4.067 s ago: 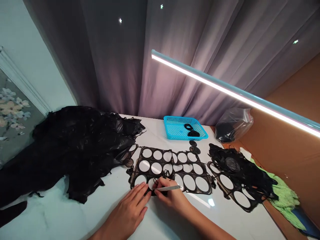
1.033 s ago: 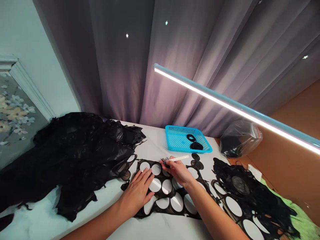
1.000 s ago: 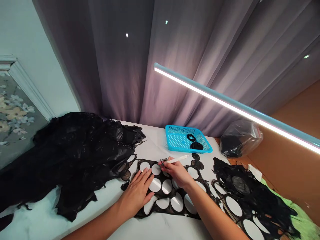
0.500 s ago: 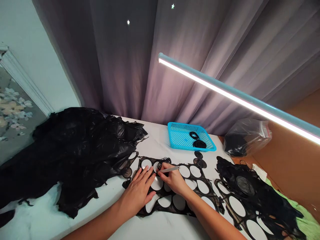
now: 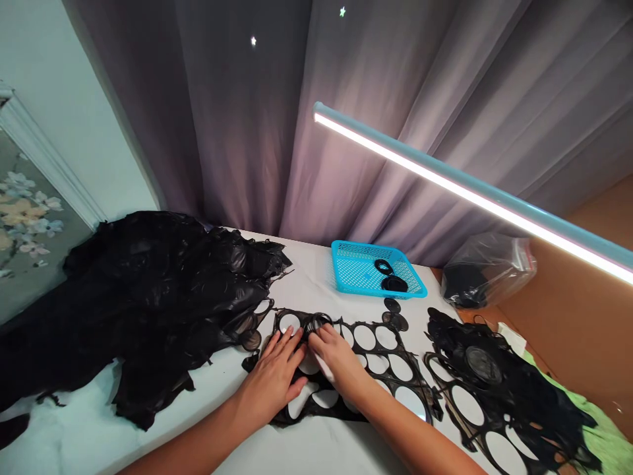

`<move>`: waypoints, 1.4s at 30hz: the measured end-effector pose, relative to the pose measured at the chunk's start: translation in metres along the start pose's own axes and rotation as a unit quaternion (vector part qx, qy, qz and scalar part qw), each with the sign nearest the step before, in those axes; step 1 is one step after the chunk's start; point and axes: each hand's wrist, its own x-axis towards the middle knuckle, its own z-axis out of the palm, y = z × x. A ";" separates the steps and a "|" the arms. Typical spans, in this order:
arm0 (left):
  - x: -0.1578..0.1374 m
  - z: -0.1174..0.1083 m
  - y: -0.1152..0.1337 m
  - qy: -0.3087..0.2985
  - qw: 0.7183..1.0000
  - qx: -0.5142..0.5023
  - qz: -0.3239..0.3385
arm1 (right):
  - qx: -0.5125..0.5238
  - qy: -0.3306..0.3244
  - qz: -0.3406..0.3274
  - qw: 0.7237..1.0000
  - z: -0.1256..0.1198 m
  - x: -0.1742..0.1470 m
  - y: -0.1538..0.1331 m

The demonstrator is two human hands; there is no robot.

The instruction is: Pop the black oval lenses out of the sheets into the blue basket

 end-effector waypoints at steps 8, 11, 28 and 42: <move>0.000 -0.002 -0.001 -0.008 1.000 0.003 0.000 | -0.072 0.216 0.242 0.943 -0.056 -0.006 0.073; 0.000 -0.001 -0.002 -0.010 1.000 0.003 -0.006 | 0.012 0.238 0.296 0.925 -0.067 -0.021 0.087; -0.019 -0.024 -0.007 0.025 0.999 0.021 -0.028 | 0.622 0.005 0.262 0.738 0.008 0.043 -0.010; -0.024 -0.017 -0.009 0.041 0.999 -0.011 -0.023 | 0.297 0.008 0.109 0.948 0.018 0.042 -0.014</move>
